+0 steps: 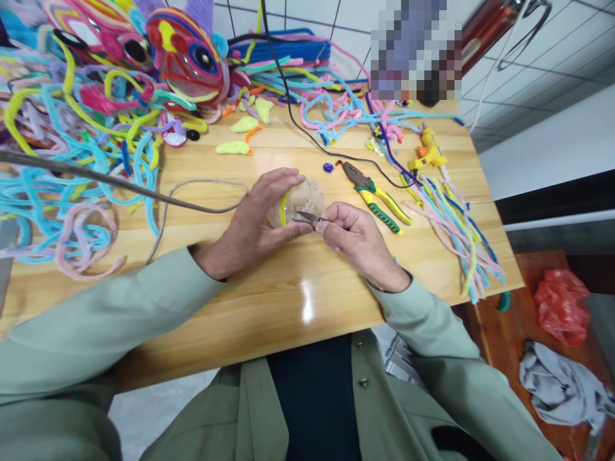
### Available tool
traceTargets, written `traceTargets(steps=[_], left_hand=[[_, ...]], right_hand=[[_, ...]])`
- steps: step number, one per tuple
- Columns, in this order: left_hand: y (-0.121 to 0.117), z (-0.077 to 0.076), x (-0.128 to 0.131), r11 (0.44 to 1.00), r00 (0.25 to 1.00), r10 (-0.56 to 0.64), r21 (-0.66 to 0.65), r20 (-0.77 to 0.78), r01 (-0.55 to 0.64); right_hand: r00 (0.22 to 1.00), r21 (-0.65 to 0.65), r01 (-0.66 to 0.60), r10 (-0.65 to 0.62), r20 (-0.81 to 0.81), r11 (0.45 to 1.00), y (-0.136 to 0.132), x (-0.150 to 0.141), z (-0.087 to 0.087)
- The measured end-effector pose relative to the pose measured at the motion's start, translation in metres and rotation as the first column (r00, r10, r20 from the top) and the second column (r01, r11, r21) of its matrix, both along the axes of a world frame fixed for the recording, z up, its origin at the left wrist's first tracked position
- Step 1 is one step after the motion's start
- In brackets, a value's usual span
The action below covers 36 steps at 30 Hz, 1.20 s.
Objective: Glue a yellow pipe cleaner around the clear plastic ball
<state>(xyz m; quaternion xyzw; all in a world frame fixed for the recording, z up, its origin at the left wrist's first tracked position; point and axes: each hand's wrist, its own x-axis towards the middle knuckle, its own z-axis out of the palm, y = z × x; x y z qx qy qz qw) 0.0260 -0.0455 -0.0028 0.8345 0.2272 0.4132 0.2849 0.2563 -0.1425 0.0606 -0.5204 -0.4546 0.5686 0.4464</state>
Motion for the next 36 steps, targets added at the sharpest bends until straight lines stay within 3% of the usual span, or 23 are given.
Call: traceTargets(steps=[9, 17, 23, 28, 32, 36], left_hand=[[0.001, -0.001, 0.0, 1.0, 1.0, -0.001, 0.014, 0.004, 0.001], [0.008, -0.006, -0.001, 0.997, 0.999, -0.051, -0.051, -0.003, 0.051], [0.01, -0.007, -0.002, 0.996, 0.996, -0.082, 0.021, 0.027, 0.081], [0.005, -0.001, -0.002, 0.998, 1.0, -0.031, -0.063, -0.004, 0.031], [0.004, -0.002, -0.001, 0.999, 0.997, -0.034, -0.027, 0.065, 0.036], [0.003, -0.003, -0.002, 0.999, 1.0, 0.01, -0.037, -0.012, -0.01]], right_hand=[[0.998, 0.016, 0.03, -0.029, -0.056, 0.999, -0.001, -0.007, -0.004], [0.998, -0.01, -0.066, 0.066, 0.025, 0.998, 0.005, 0.008, 0.001], [0.995, -0.024, -0.082, 0.083, 0.059, 0.996, 0.005, 0.012, 0.005], [0.999, -0.021, -0.041, 0.041, 0.026, 0.999, 0.003, 0.008, 0.003], [1.0, 0.007, -0.004, 0.004, -0.011, 1.0, 0.001, 0.002, -0.003], [0.999, 0.001, 0.025, -0.025, -0.035, 1.0, -0.001, -0.002, -0.008]])
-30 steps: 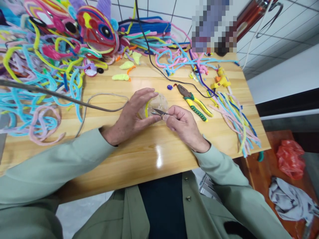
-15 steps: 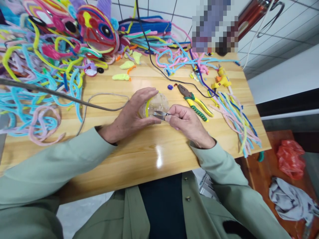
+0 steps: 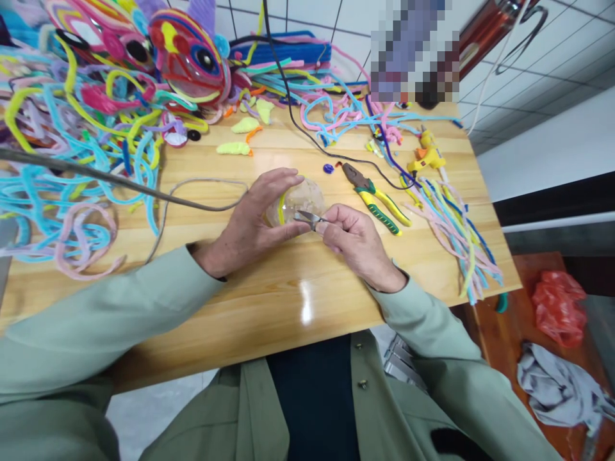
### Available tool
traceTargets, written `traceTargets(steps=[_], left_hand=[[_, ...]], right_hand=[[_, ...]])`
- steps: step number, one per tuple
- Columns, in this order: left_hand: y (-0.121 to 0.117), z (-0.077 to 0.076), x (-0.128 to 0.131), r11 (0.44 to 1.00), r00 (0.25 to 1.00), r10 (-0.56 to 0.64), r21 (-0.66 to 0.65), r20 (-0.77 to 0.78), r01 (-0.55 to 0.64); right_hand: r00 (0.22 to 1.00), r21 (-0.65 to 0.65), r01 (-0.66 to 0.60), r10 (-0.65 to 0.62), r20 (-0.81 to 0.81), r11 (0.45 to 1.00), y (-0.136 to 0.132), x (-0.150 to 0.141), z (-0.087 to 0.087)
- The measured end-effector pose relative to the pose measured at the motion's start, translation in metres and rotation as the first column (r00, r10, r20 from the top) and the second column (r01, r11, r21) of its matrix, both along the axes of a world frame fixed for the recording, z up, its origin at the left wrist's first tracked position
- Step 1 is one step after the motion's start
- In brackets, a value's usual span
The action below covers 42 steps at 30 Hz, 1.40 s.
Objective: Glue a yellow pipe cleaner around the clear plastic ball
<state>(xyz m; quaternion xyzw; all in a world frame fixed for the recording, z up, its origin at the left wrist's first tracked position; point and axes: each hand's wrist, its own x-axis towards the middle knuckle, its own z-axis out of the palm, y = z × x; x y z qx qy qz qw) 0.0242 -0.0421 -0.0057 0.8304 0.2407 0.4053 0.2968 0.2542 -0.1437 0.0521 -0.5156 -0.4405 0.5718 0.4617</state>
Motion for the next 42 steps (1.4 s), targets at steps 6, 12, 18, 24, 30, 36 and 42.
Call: traceTargets(steps=[6, 12, 18, 24, 30, 36, 42], left_hand=[[-0.002, -0.001, 0.001, 0.999, 1.0, 0.009, 0.035, 0.011, -0.009], [-0.005, 0.0, 0.001, 0.999, 1.0, 0.024, 0.047, -0.008, -0.023], [-0.006, -0.001, 0.004, 0.996, 0.999, 0.009, 0.092, 0.053, -0.014], [-0.006, -0.002, 0.003, 0.996, 0.999, 0.036, 0.081, 0.013, -0.037], [-0.004, -0.002, 0.003, 0.998, 0.999, 0.035, 0.052, -0.006, -0.034], [-0.005, -0.005, 0.002, 0.999, 0.999, 0.04, 0.008, 0.013, -0.04], [-0.003, -0.002, 0.002, 0.997, 0.998, 0.067, 0.029, 0.007, -0.067]], right_hand=[[1.0, 0.016, 0.006, -0.006, -0.023, 1.0, -0.002, -0.003, 0.0], [0.999, 0.017, 0.039, -0.039, -0.027, 0.999, -0.005, -0.006, -0.002], [0.997, 0.01, 0.073, -0.073, 0.002, 0.997, -0.007, -0.01, -0.002], [0.993, 0.027, 0.116, -0.116, 0.013, 0.993, -0.01, -0.016, -0.005], [0.974, 0.136, 0.169, -0.187, 0.128, 0.976, -0.011, -0.019, -0.008], [0.941, 0.242, 0.234, -0.282, 0.186, 0.942, -0.011, -0.012, -0.009], [0.969, 0.158, 0.147, -0.175, 0.177, 0.976, -0.004, -0.002, -0.001]])
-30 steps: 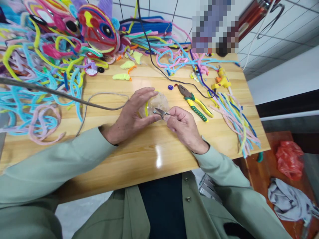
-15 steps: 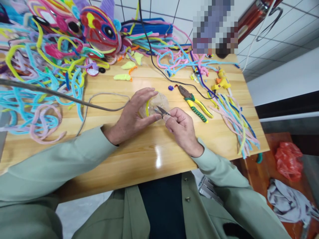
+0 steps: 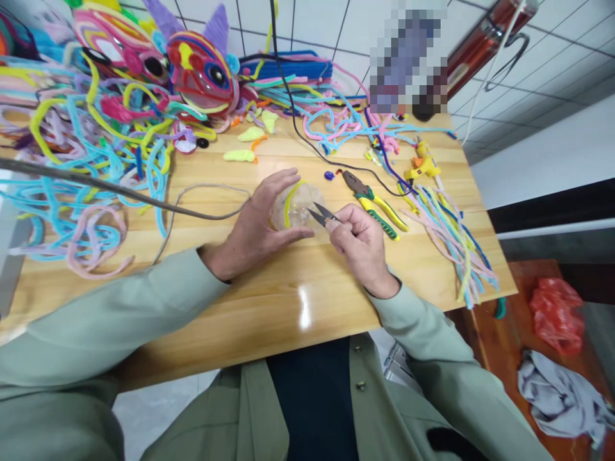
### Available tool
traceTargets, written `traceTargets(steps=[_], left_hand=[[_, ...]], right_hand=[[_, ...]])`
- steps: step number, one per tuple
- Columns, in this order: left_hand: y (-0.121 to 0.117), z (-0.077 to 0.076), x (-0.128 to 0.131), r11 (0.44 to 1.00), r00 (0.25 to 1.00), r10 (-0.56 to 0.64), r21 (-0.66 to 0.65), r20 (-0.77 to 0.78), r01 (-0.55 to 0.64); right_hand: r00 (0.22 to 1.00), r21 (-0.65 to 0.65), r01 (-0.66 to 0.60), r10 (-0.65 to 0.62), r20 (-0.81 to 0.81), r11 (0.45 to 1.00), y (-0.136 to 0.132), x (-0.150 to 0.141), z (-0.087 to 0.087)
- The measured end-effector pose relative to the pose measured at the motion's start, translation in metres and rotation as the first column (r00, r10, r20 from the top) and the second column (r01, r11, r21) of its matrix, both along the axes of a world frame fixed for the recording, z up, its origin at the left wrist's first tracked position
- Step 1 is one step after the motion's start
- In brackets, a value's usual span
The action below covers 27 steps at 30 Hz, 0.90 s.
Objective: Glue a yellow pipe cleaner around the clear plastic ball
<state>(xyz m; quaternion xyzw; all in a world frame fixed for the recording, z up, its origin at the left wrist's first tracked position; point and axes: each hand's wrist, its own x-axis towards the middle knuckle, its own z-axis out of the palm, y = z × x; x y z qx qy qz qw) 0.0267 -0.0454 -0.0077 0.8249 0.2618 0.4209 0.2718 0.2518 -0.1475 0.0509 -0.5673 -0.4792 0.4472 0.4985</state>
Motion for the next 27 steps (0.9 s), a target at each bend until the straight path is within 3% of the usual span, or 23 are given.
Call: traceTargets(steps=[3, 7, 16, 27], left_hand=[[0.002, 0.002, -0.003, 0.999, 1.0, -0.012, 0.031, -0.028, 0.013], [0.003, 0.002, -0.005, 0.998, 0.997, -0.045, 0.046, -0.067, 0.048], [-0.005, 0.004, 0.006, 0.99, 0.996, -0.068, -0.117, 0.059, 0.074], [-0.003, 0.01, 0.005, 0.997, 0.997, -0.078, -0.021, 0.011, 0.078]], right_hand=[[0.994, -0.057, -0.096, 0.093, -0.052, 0.994, 0.005, 0.006, 0.004], [0.991, -0.08, -0.113, 0.107, -0.077, 0.99, 0.008, 0.011, 0.007], [0.991, -0.113, -0.12, 0.112, -0.074, 0.986, 0.005, 0.007, 0.01], [0.985, -0.096, -0.142, 0.131, -0.112, 0.985, 0.003, 0.004, 0.007]])
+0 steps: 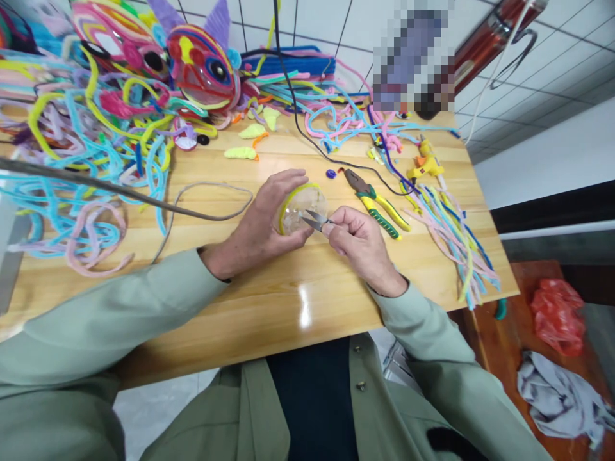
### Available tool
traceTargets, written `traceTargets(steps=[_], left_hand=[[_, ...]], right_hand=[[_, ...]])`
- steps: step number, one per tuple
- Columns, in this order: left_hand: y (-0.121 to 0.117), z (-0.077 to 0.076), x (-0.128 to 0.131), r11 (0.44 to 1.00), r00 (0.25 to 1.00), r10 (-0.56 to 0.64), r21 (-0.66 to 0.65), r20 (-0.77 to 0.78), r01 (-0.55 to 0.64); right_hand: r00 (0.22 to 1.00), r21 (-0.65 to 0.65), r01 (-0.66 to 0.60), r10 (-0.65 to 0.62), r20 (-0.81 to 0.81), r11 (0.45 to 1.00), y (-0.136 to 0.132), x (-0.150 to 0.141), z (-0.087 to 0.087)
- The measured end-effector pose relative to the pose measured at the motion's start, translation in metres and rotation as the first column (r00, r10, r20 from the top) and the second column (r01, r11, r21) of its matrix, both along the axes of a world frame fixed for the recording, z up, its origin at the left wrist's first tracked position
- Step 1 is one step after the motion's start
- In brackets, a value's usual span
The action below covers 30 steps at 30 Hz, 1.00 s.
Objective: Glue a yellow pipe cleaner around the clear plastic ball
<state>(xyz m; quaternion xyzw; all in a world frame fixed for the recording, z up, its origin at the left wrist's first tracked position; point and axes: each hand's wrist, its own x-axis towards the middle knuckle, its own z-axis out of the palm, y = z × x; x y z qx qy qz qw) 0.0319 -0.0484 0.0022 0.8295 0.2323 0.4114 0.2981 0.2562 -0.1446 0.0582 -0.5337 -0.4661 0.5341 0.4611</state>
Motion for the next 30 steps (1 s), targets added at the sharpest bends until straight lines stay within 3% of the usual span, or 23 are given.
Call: traceTargets(steps=[5, 12, 18, 24, 30], left_hand=[[0.001, -0.003, 0.0, 1.0, 1.0, -0.022, 0.011, 0.012, 0.022], [-0.004, -0.013, 0.004, 0.991, 0.998, 0.039, -0.127, 0.038, -0.034], [0.002, -0.013, 0.002, 0.999, 0.994, 0.039, 0.008, 0.097, -0.04], [-0.003, -0.005, 0.002, 0.997, 0.995, 0.077, -0.033, 0.061, -0.075], [-0.002, -0.005, 0.003, 0.998, 0.997, 0.056, -0.02, 0.053, -0.055]], right_hand=[[1.0, -0.013, -0.01, 0.01, -0.001, 1.0, 0.001, 0.001, 0.0], [1.0, -0.034, -0.001, 0.002, 0.013, 0.999, -0.002, 0.0, 0.003], [1.0, -0.027, 0.013, -0.013, 0.001, 1.0, -0.003, 0.0, 0.003], [0.998, -0.022, 0.02, -0.021, -0.054, 1.0, 0.001, -0.001, -0.003], [0.996, -0.044, 0.021, -0.025, -0.083, 0.999, 0.001, -0.001, -0.005]])
